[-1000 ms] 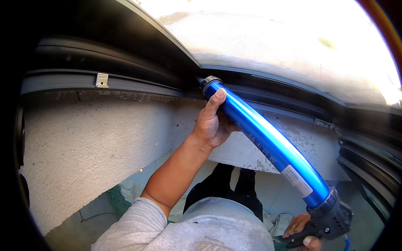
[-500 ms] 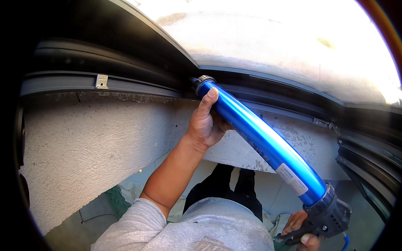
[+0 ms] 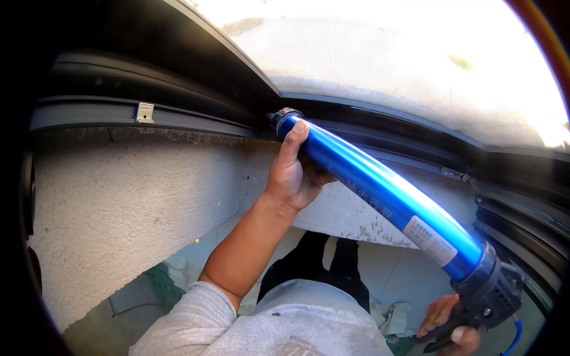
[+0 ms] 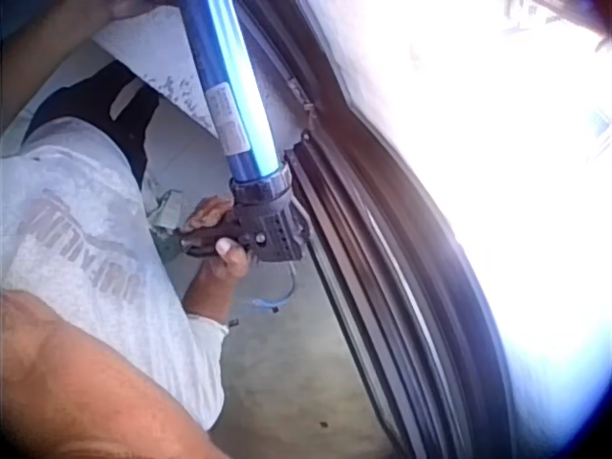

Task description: The person walks through a room under construction and applies sealant along the edges of window frames using a caulking gun. The person moves between windows, opens them, and applies sealant to the frame joints.

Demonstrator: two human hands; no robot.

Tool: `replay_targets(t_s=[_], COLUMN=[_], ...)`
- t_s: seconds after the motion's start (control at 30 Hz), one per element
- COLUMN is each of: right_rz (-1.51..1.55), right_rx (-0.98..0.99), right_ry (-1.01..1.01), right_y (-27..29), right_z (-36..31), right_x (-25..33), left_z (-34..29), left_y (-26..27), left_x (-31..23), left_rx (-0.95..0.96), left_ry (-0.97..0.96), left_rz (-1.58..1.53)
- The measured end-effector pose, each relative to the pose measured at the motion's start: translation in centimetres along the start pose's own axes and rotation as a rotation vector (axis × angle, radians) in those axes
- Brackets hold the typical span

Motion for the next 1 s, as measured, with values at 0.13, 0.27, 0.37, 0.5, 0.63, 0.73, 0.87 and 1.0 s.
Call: replay_targets(t_s=[0.13,0.27,0.37,0.5,0.63,0.73,0.87,1.0], right_rz=[0.036,-0.075,-0.036,0.467,0.53,0.468,0.345,0.291], right_rx=[0.027,-0.106,0.053,0.434,0.424,0.45,0.427,0.49], right_ry=[-0.036,0.014,-0.025,-0.209,-0.129,-0.082,-0.013,-0.036], right_y=[0.6,0.9,3.2,3.5,3.3,3.8,7.9,10.7], right_z=[0.8,0.7,0.1,-0.3,-1.1,-2.5,-7.1,-11.7], right_x=[1.8,2.6,3.8,5.4,6.1,6.8,8.5,8.5], left_z=[-0.5,0.0,-0.2,-0.3,-0.9,-2.3,-6.3,-12.0], left_y=[-0.7,-1.0,-1.0,-1.7,-2.2,-2.7,-4.6,-6.5], left_x=[0.2,0.2,0.1,-0.5,-1.1,-1.4,-0.3,2.0], left_rx=[-0.05,-0.035,-0.024,-0.004,-0.034,-0.024,0.041,0.077], left_ry=[0.002,-0.006,-0.008,-0.001,0.007,0.037,0.085,0.101], left_rz=[-0.007,-0.048,-0.066,-0.118,-0.139,-0.151,-0.191,-0.225])
Point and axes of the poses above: each hand's wrist, its own z-axis towards the middle knuckle, its own y-axis out of the back of the hand, x = y × z, the point moved 3 cm from there along z, towards the middle knuckle, and after that the axes turned 5 degrees about z, right-handed, at the moved point
